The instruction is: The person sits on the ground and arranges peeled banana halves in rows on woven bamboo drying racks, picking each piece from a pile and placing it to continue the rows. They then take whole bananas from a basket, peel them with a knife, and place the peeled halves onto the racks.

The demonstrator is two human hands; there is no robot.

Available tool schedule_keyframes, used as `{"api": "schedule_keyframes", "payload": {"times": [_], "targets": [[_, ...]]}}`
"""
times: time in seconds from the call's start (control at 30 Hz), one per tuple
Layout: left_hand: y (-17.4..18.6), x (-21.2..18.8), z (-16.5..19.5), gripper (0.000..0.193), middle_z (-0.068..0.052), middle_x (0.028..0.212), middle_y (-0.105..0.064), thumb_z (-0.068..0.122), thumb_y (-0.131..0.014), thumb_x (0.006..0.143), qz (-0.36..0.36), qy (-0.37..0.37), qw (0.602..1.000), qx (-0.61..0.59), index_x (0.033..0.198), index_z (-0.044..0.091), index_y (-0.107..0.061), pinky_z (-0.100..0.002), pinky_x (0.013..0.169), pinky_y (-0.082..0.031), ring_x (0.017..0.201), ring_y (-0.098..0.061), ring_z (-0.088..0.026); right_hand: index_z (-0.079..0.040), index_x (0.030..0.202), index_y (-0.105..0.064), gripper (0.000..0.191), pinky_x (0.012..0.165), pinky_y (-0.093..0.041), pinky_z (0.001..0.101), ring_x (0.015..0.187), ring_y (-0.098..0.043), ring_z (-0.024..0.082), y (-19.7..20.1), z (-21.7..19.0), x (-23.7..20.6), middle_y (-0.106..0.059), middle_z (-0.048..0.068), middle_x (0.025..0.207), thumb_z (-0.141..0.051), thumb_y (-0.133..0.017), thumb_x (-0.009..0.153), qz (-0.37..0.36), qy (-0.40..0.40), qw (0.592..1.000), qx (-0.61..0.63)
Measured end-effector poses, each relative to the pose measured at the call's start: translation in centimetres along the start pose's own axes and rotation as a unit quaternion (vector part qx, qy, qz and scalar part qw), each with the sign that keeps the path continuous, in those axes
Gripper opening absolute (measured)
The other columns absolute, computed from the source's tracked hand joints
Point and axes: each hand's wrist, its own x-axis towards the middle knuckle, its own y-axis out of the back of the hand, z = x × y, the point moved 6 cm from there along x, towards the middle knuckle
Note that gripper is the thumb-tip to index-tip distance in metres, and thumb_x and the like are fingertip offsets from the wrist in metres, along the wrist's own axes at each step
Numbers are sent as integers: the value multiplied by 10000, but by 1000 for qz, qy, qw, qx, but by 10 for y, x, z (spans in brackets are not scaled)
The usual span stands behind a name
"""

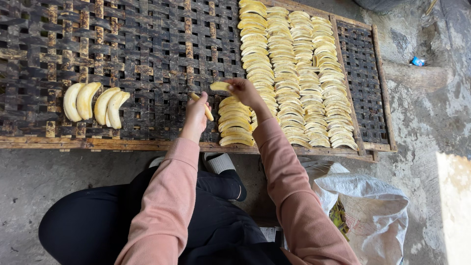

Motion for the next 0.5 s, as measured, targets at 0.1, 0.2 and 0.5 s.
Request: {"api": "schedule_keyframes", "payload": {"times": [0.1,0.2,0.5], "targets": [[0,-5,10,172,-68,1032,-639,98,-607,1024,-3,-10,995,104,1156,-11,-594,-293,861,-579,920,-635,-145,-42,1125,-766,192,796,-582,288,869,-696,105,9,-2,12,-793,59,988,-78,-704,947,-2,70,991,-110],[-4,-6,17,307,-58,1032,-673,94,-561,1014,-4,-30,989,145,1311,21,-588,-279,828,-589,892,-653,-120,-71,1078,-781,176,761,-574,292,816,-701,132,12,1,14,-794,83,952,-97,-739,909,3,53,978,-203],[-14,-7,27,500,-149,1099,-753,80,-713,942,-7,-206,907,367,1406,24,-535,-320,839,-611,970,-754,-210,-110,1209,-707,286,813,-592,279,951,-707,138,-14,-32,-2,-728,30,1068,-202,-734,939,-129,7,984,126]]}}
